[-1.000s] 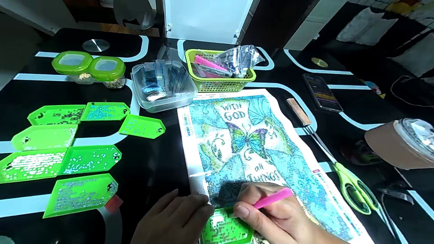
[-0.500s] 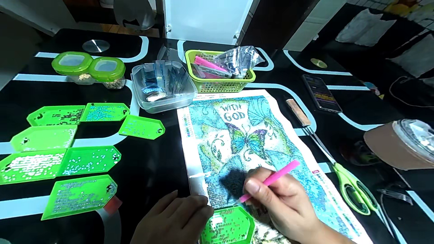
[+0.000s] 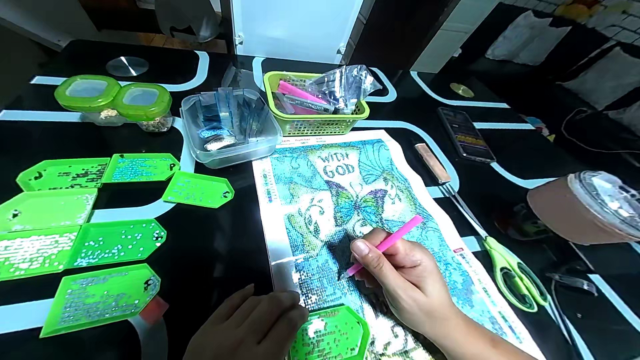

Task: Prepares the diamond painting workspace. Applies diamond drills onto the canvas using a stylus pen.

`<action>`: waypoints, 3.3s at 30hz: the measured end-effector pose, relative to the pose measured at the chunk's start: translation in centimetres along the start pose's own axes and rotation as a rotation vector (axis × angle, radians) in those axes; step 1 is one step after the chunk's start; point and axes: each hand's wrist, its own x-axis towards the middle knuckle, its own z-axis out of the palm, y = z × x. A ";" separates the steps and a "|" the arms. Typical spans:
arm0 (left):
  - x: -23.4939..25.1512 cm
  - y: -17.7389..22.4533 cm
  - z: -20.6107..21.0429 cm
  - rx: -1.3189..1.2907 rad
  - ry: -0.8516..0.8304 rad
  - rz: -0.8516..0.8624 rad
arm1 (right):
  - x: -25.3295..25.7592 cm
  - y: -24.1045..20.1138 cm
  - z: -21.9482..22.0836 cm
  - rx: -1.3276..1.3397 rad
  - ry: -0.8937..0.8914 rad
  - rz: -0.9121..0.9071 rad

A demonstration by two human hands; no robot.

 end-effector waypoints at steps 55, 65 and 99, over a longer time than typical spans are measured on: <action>0.0 -0.1 0.3 0.023 0.033 0.012 | -1.4 -1.3 0.8 0.112 -0.162 -0.120; 0.0 0.0 0.0 0.001 -0.004 0.001 | -1.2 -0.3 0.2 0.084 0.073 0.041; -0.1 -0.1 0.1 0.007 0.017 0.001 | -1.5 -2.4 -1.4 0.002 -0.054 0.040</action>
